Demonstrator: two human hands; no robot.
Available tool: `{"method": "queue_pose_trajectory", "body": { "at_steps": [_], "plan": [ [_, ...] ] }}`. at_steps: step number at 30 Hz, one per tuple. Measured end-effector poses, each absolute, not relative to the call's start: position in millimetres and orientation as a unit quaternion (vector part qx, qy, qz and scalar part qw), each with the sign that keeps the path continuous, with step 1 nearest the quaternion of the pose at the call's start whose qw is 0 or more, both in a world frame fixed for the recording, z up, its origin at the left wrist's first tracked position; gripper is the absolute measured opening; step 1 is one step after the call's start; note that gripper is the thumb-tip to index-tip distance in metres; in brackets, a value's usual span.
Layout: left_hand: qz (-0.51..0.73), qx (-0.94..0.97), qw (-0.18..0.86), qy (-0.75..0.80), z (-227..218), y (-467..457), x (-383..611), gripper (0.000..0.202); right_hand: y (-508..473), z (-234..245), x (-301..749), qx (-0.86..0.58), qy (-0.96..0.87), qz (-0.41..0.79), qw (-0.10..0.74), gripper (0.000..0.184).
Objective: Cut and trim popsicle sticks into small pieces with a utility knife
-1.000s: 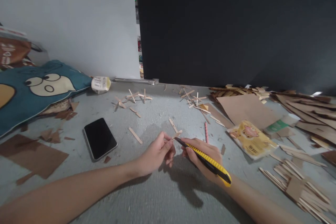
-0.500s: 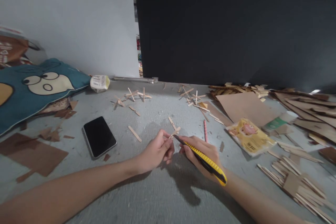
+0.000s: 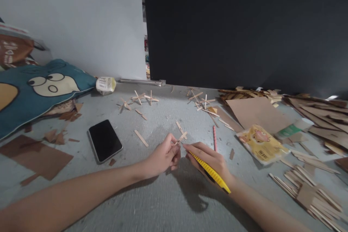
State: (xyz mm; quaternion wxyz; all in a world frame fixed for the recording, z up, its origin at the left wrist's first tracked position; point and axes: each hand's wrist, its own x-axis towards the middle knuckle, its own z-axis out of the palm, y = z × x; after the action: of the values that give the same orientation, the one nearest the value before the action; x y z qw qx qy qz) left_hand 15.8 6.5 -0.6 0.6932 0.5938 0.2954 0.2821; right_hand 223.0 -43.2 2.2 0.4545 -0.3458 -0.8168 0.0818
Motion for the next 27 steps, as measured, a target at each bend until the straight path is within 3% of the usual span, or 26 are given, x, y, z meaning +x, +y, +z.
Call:
{"method": "queue_pose_trajectory", "body": {
  "at_steps": [10, 18, 27],
  "plan": [
    [0.261, 0.595, 0.698, 0.3, 3.9, 4.4, 17.3, 0.04, -45.0, 11.0, 219.0, -0.466, -0.692, 0.287, 0.47, 0.028],
    [0.259, 0.589, 0.716, 0.272, 5.4, 3.9, 17.2, 0.038, -39.9, 4.4, 219.9, -0.478, -0.483, 0.52, 0.518, 0.043],
    [0.267, 0.583, 0.729, 0.241, 1.3, 5.6, 17.1, 0.04, -32.2, 2.9, 220.5, -0.444, -0.426, 0.575, 0.54, 0.046]
  ]
}}
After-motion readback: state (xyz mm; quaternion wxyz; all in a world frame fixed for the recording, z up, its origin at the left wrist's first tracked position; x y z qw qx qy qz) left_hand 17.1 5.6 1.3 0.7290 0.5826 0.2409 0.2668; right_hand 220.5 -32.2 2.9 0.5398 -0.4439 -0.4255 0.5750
